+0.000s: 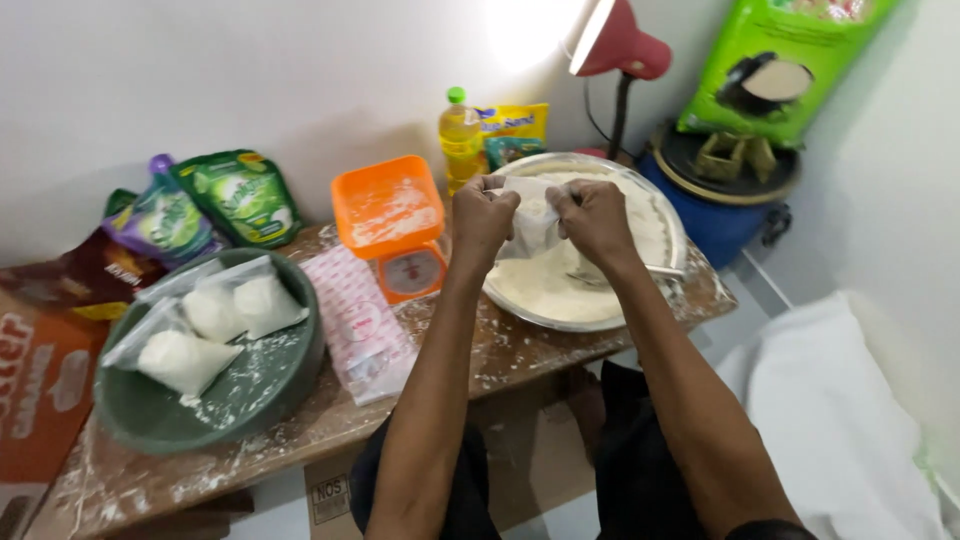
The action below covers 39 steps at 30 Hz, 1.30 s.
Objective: Scooping flour from a bowl into small plastic bags and weighing them on a scale.
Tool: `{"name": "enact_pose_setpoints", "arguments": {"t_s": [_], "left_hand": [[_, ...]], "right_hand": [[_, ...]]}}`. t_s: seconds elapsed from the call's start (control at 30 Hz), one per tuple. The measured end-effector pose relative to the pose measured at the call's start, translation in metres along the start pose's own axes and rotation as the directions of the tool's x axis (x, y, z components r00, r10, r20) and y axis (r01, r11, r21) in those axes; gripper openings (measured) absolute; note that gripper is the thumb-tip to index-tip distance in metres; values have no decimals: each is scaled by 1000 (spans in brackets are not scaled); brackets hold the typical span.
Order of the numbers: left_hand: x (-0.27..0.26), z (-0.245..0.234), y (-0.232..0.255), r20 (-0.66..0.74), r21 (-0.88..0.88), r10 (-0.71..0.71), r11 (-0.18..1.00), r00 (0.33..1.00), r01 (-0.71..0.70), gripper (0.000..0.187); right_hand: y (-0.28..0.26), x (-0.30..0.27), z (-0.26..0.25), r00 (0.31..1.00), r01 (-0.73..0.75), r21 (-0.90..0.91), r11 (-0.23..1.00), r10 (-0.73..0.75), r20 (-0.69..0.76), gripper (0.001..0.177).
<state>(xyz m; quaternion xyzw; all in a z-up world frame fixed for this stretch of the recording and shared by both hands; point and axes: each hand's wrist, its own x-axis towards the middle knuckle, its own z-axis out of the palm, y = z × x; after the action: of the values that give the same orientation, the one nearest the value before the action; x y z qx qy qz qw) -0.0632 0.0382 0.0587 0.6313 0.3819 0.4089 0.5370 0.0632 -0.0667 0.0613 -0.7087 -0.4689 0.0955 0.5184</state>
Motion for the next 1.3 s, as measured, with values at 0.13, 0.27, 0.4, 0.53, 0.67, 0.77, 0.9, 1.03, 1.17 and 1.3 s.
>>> {"name": "enact_pose_setpoints", "arguments": {"t_s": [0.13,0.27,0.4,0.53,0.67,0.77,0.9,1.03,1.17,1.3], "left_hand": [[-3,27,-25,99,93,-96,992,990,87,35],[-9,45,-43,200,145,-36,989,979,7,30],[-15,62,-63,230,170,16,984,973,-56,28],[-27,73,-45,234,301,42,947,971,-114,27],[-30,81,-47,206,304,97,939,974,-158,26],[-26,85,-50,204,253,136,949,969,-187,23],[-26,79,-49,179,89,149,982,972,-167,21],[-9,74,-67,143,19,145,989,979,-149,19],[-3,70,-71,111,-15,148,989,983,-147,17],[-6,68,-62,97,-37,127,992,987,-124,17]], "right_hand": [[32,-18,-17,999,-32,-14,999,32,4,35],[56,-24,-31,995,-93,-19,996,93,43,30],[69,-31,-43,990,-132,-12,991,132,46,28],[88,-25,-45,988,-155,-7,988,155,19,27],[94,-22,-49,980,-190,-38,981,192,51,28],[94,-21,-50,978,-195,-39,980,197,60,27],[98,-16,-53,969,-209,-164,964,226,96,23],[142,-7,-61,967,-157,-552,819,242,85,27],[143,-23,-58,964,31,-854,519,211,163,27],[149,-32,-46,970,100,-867,487,147,195,25]]}}
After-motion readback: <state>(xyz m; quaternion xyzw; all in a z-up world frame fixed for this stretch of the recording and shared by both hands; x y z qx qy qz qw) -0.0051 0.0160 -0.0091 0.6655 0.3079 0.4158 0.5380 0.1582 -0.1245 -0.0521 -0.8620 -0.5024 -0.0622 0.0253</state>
